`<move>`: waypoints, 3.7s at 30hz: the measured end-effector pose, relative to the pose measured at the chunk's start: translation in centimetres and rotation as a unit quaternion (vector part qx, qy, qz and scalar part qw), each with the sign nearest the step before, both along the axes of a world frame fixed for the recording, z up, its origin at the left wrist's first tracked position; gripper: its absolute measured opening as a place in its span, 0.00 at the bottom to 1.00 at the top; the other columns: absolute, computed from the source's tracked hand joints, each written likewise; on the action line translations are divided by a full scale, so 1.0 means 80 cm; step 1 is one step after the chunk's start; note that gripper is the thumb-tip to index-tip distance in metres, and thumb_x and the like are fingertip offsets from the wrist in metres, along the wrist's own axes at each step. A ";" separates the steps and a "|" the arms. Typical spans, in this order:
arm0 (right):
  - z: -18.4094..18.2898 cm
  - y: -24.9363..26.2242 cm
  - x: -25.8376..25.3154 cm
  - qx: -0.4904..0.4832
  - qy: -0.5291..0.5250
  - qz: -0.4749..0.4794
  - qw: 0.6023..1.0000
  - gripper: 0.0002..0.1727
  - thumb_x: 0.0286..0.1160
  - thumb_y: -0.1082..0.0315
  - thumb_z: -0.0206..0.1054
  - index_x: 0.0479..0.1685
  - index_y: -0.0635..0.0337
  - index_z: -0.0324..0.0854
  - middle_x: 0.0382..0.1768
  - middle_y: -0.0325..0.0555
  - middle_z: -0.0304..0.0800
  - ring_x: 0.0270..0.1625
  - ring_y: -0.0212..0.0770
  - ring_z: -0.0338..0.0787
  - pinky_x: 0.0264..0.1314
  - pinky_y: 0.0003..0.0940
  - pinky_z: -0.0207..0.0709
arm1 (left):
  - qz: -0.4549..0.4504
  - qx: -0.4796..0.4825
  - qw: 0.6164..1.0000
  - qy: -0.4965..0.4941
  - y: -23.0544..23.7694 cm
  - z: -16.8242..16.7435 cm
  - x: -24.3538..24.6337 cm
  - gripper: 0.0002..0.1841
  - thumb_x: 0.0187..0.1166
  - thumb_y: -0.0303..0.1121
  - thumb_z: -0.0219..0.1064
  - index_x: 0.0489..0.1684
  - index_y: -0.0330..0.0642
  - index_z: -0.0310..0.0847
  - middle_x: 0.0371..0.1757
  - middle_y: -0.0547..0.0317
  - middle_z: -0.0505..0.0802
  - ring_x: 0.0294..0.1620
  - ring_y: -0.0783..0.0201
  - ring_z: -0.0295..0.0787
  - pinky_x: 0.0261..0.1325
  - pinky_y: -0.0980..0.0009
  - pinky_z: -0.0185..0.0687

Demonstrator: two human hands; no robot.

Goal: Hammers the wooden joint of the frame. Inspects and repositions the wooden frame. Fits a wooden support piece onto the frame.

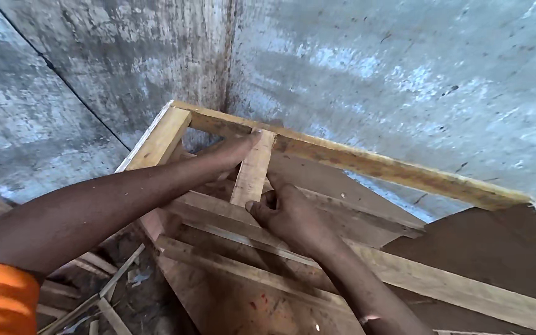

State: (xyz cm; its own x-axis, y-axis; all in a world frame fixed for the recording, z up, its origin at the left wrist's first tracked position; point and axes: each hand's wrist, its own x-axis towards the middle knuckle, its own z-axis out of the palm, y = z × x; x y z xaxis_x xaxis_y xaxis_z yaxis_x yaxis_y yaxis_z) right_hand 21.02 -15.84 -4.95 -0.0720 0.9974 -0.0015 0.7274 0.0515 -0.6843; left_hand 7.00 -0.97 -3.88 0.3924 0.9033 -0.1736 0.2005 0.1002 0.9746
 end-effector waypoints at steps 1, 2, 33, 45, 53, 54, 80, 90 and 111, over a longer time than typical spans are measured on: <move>0.000 0.001 0.000 -0.002 0.002 0.001 1.000 0.38 0.79 0.48 0.70 0.87 0.45 0.61 0.25 0.38 0.87 0.19 0.39 0.83 0.16 0.41 0.78 | 0.000 -0.013 1.000 -0.001 0.003 0.003 0.001 0.37 0.89 0.65 0.44 0.72 0.40 0.77 0.58 0.44 0.92 0.56 0.54 0.92 0.58 0.51 0.89; 0.000 0.001 0.001 -0.003 0.003 0.004 1.000 0.37 0.80 0.49 0.70 0.86 0.46 0.62 0.26 0.38 0.87 0.20 0.39 0.84 0.17 0.41 0.79 | 0.002 -0.026 1.000 -0.009 0.005 0.005 0.003 0.37 0.88 0.65 0.45 0.73 0.39 0.76 0.58 0.45 0.92 0.56 0.54 0.92 0.58 0.52 0.89; 0.010 0.013 0.000 -0.021 0.000 0.025 0.999 0.35 0.78 0.50 0.72 0.82 0.52 0.66 0.22 0.35 0.83 0.18 0.34 0.81 0.17 0.34 0.78 | 0.074 -0.059 0.995 -0.019 0.018 0.019 0.010 0.27 0.88 0.55 0.58 0.64 0.38 0.81 0.49 0.46 0.94 0.44 0.57 0.95 0.47 0.59 0.92; 0.005 0.012 0.003 -0.008 0.015 0.031 0.999 0.40 0.79 0.51 0.71 0.88 0.51 0.61 0.24 0.35 0.84 0.19 0.35 0.81 0.18 0.36 0.78 | 0.083 -0.075 0.994 -0.019 0.015 0.028 0.008 0.25 0.89 0.53 0.57 0.64 0.39 0.80 0.46 0.48 0.94 0.40 0.58 0.95 0.42 0.62 0.92; 0.005 0.014 0.006 -0.032 0.058 0.038 0.997 0.38 0.79 0.54 0.73 0.87 0.52 0.62 0.22 0.38 0.85 0.17 0.37 0.80 0.16 0.35 0.77 | 0.084 -0.039 0.996 0.009 0.016 0.025 0.009 0.26 0.89 0.53 0.58 0.67 0.40 0.80 0.50 0.46 0.93 0.45 0.57 0.94 0.48 0.59 0.91; 0.006 0.014 0.007 -0.040 0.072 0.038 0.996 0.38 0.79 0.55 0.73 0.87 0.51 0.62 0.22 0.39 0.85 0.18 0.37 0.80 0.16 0.35 0.76 | 0.086 -0.026 0.996 0.017 0.015 0.024 0.009 0.26 0.89 0.54 0.58 0.64 0.38 0.81 0.49 0.46 0.93 0.44 0.57 0.94 0.47 0.59 0.90; 0.005 0.006 0.001 -0.013 0.024 0.017 0.999 0.35 0.81 0.53 0.69 0.85 0.47 0.60 0.21 0.36 0.86 0.15 0.36 0.80 0.12 0.36 0.74 | 0.056 0.059 0.995 0.060 0.024 0.006 0.003 0.34 0.87 0.61 0.54 0.53 0.32 0.85 0.47 0.43 0.94 0.46 0.54 0.95 0.53 0.52 0.91; 0.005 0.008 0.006 -0.058 0.058 0.023 0.996 0.33 0.79 0.53 0.71 0.82 0.46 0.64 0.20 0.39 0.85 0.14 0.40 0.79 0.10 0.37 0.72 | 0.072 0.026 0.997 0.022 0.026 0.009 0.007 0.30 0.84 0.58 0.63 0.56 0.33 0.84 0.46 0.45 0.95 0.44 0.56 0.96 0.51 0.56 0.93; 0.002 0.004 0.011 -0.007 0.102 0.057 0.993 0.25 0.80 0.54 0.72 0.74 0.44 0.73 0.21 0.36 0.90 0.13 0.38 0.82 0.08 0.33 0.71 | 0.076 0.035 0.996 0.031 0.027 0.009 0.009 0.30 0.83 0.56 0.65 0.59 0.32 0.82 0.46 0.47 0.95 0.44 0.59 0.96 0.51 0.59 0.93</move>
